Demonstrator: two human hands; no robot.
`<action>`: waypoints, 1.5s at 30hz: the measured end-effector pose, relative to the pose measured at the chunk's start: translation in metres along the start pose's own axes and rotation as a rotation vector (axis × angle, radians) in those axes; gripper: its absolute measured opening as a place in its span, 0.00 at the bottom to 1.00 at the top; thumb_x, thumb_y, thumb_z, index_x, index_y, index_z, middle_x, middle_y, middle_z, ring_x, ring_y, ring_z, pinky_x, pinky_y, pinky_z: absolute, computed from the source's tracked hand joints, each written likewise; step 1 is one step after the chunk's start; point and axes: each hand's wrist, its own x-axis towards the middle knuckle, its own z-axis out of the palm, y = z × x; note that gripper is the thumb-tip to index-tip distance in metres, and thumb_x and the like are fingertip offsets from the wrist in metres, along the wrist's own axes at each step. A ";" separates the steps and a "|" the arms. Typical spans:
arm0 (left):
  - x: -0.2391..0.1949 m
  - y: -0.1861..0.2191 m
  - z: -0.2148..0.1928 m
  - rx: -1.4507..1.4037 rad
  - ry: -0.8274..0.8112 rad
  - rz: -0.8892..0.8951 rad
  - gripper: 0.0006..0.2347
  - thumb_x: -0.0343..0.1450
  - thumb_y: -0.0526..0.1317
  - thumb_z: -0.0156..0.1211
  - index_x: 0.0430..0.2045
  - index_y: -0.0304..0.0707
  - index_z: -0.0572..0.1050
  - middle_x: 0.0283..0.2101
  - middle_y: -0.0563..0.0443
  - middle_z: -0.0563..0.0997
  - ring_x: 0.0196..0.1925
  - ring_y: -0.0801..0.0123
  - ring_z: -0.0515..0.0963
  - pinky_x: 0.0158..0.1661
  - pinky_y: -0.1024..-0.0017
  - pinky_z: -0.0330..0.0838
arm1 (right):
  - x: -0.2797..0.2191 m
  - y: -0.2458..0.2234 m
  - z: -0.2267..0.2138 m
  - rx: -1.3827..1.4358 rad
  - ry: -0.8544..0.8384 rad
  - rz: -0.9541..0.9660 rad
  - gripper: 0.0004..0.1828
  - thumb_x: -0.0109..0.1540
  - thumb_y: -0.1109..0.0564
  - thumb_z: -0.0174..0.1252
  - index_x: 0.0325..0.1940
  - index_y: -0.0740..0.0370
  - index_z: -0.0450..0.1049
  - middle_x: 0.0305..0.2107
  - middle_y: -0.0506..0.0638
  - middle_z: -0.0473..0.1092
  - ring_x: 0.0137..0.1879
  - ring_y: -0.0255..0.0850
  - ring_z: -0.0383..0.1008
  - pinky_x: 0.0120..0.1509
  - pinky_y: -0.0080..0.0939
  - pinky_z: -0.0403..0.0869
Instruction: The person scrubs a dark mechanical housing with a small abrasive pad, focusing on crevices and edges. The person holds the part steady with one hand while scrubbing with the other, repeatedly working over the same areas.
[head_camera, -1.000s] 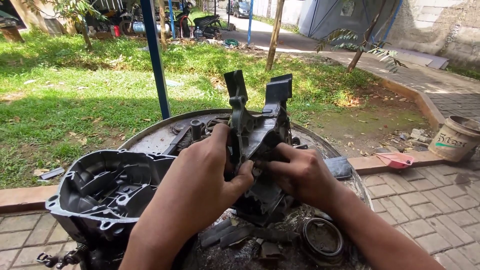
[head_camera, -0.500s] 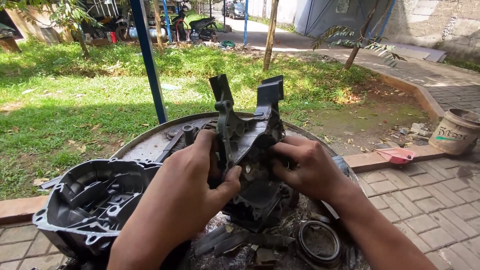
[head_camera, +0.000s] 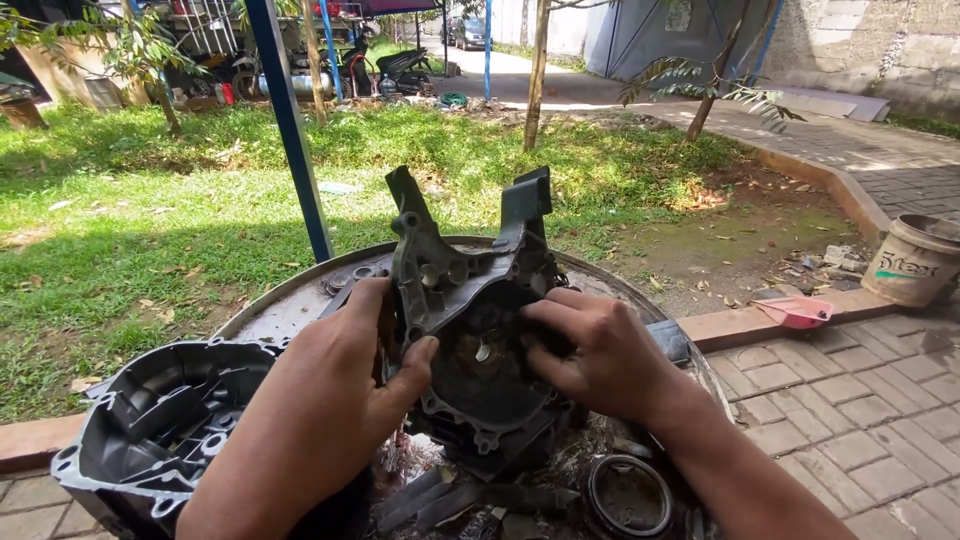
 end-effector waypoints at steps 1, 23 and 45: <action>0.000 0.000 0.000 0.001 -0.001 0.002 0.18 0.71 0.50 0.56 0.53 0.45 0.69 0.40 0.48 0.87 0.39 0.57 0.86 0.38 0.61 0.78 | 0.000 0.000 0.001 0.000 0.002 0.001 0.15 0.57 0.60 0.63 0.47 0.68 0.77 0.34 0.56 0.77 0.33 0.46 0.78 0.35 0.44 0.78; 0.001 -0.008 -0.011 -0.059 0.033 -0.029 0.16 0.71 0.47 0.57 0.52 0.48 0.74 0.37 0.51 0.87 0.34 0.61 0.83 0.37 0.64 0.73 | -0.001 -0.008 0.004 0.022 0.013 -0.019 0.13 0.59 0.57 0.64 0.44 0.67 0.78 0.31 0.52 0.76 0.29 0.43 0.77 0.30 0.43 0.75; -0.004 0.005 -0.016 -0.065 -0.036 -0.085 0.09 0.71 0.46 0.62 0.40 0.48 0.71 0.20 0.50 0.79 0.22 0.64 0.74 0.29 0.64 0.65 | 0.006 -0.053 0.020 0.101 0.038 -0.112 0.05 0.65 0.62 0.55 0.35 0.64 0.71 0.24 0.51 0.64 0.23 0.45 0.64 0.28 0.43 0.67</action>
